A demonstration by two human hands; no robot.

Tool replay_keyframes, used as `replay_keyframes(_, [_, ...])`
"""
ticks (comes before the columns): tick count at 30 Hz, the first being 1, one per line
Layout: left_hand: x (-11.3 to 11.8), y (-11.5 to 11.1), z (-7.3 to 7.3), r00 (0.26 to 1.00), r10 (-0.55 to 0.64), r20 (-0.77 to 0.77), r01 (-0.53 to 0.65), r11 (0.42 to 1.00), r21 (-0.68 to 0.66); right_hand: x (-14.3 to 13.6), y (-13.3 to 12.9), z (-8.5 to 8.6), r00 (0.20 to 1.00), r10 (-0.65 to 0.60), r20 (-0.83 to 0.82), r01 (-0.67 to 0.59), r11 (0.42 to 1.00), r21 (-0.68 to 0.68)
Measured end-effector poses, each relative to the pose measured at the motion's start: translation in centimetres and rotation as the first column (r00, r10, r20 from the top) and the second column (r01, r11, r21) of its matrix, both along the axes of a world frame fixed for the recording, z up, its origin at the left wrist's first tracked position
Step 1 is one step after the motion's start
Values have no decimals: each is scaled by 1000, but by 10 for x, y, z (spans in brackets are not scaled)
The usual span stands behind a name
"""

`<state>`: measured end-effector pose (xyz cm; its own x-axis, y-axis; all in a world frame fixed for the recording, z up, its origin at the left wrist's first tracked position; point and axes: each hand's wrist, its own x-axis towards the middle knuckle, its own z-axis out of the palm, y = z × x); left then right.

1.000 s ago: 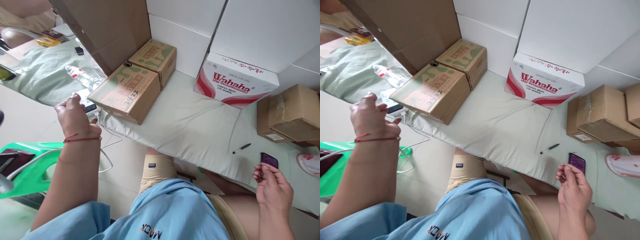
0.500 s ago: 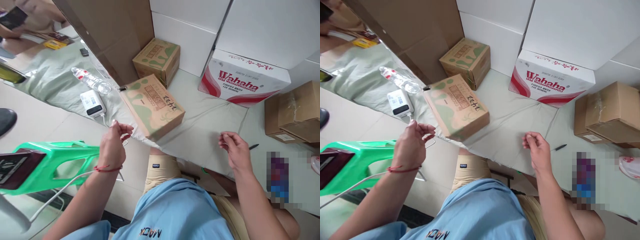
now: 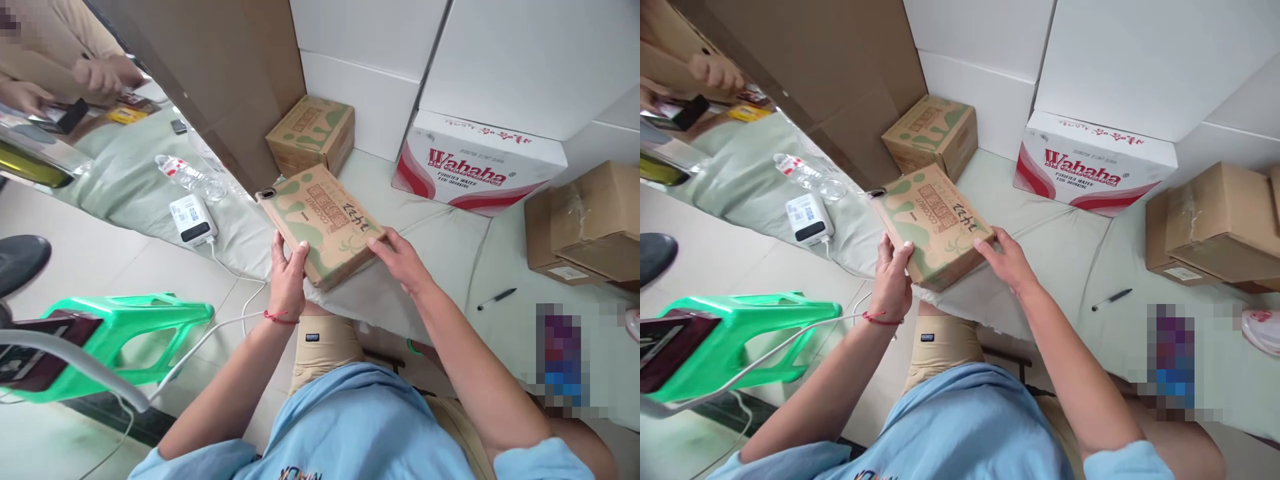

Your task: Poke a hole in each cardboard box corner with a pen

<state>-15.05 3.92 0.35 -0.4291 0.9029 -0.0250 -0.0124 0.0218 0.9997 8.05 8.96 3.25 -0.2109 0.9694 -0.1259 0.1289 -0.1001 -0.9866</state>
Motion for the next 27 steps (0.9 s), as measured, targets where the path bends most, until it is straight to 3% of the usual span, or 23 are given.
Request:
replay_keyframes(2, [11, -11, 10, 994, -60, 87, 62, 998, -24, 16, -30, 0, 996, -78, 50, 79, 997, -23])
replay_keyframes(4, [22, -27, 20, 968, -200, 151, 212, 975, -65, 39, -67, 2, 986, -145, 78, 150, 987, -62])
replay_keyframes(6, [32, -46, 29, 905, -357, 230, 392, 911, -129, 66, -105, 4, 979, -190, 69, 198, 971, -137])
replay_keyframes(9, [48, -68, 36, 780, -559, 282, 615, 768, -177, 107, -156, 1, 969, -244, 41, 247, 938, -242])
replay_keyframes(11, [56, -74, 36, 727, -630, 273, 682, 708, -181, 128, -183, -7, 942, -318, 105, 334, 910, -246])
replay_keyframes(13, [62, -75, 34, 726, -648, 230, 686, 704, -184, 140, -203, -17, 895, -390, 216, 435, 869, -236])
replay_keyframes(15, [64, -72, 31, 744, -641, 190, 668, 720, -185, 142, -216, -25, 865, -452, 220, 499, 822, -275])
replay_keyframes(18, [64, -69, 28, 733, -655, 183, 680, 707, -194, 133, -223, -25, 845, -533, -47, 476, 788, -390])
replay_keyframes(20, [67, -68, 29, 707, -693, 141, 706, 679, -202, 126, -222, -20, 817, -541, -201, 429, 803, -414])
replay_keyframes(23, [76, -68, 32, 648, -762, 3, 749, 635, -190, 120, -218, -14, 811, -542, -223, 424, 805, -415])
replay_keyframes(27, [97, -70, 41, 586, -806, -90, 791, 592, -152, 120, -217, -15, 716, -660, -227, 499, 711, -495])
